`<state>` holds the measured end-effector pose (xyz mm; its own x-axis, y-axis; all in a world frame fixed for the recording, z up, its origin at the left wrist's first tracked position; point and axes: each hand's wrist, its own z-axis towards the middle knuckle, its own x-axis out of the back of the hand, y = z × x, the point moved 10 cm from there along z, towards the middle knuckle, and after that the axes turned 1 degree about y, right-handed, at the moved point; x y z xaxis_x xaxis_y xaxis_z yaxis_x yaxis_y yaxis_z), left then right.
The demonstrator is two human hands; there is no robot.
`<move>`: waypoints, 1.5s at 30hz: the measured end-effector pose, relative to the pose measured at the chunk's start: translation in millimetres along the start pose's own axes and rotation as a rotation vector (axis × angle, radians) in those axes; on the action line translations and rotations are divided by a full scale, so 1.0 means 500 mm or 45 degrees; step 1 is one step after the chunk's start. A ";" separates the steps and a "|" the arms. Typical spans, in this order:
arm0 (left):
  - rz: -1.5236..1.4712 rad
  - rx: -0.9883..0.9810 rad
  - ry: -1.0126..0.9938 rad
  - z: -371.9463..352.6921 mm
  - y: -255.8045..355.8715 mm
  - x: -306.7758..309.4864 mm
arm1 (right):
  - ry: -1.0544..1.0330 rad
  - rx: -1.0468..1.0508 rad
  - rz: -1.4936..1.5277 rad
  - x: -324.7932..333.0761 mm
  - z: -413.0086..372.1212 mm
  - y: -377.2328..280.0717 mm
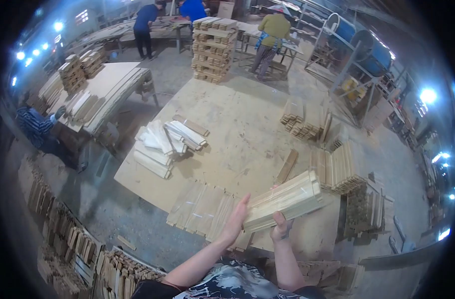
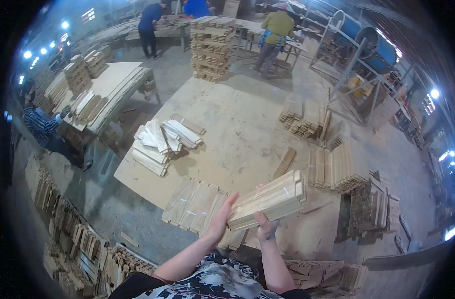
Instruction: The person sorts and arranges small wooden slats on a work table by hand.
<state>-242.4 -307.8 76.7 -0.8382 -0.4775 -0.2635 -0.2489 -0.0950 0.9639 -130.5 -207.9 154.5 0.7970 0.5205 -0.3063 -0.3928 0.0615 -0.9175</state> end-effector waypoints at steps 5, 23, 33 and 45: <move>0.373 0.055 -0.445 -0.032 0.044 -0.004 | -0.109 -0.416 0.039 0.004 -0.033 0.099; -0.248 0.750 -0.260 0.328 0.000 0.364 | 0.163 -0.967 -0.233 -0.298 0.274 0.434; 0.548 0.068 0.226 0.919 0.113 0.828 | 0.239 -0.284 -1.828 -0.156 0.085 0.458; 2.058 0.226 0.524 1.230 0.076 1.016 | 0.141 -0.503 -1.984 -0.126 0.041 0.492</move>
<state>-976.2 -16.8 -44.6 -0.1033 -0.1637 0.9811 0.6110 0.7678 0.1925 -286.5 -208.3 -46.6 0.3225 0.1029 0.9409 0.9141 0.2241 -0.3379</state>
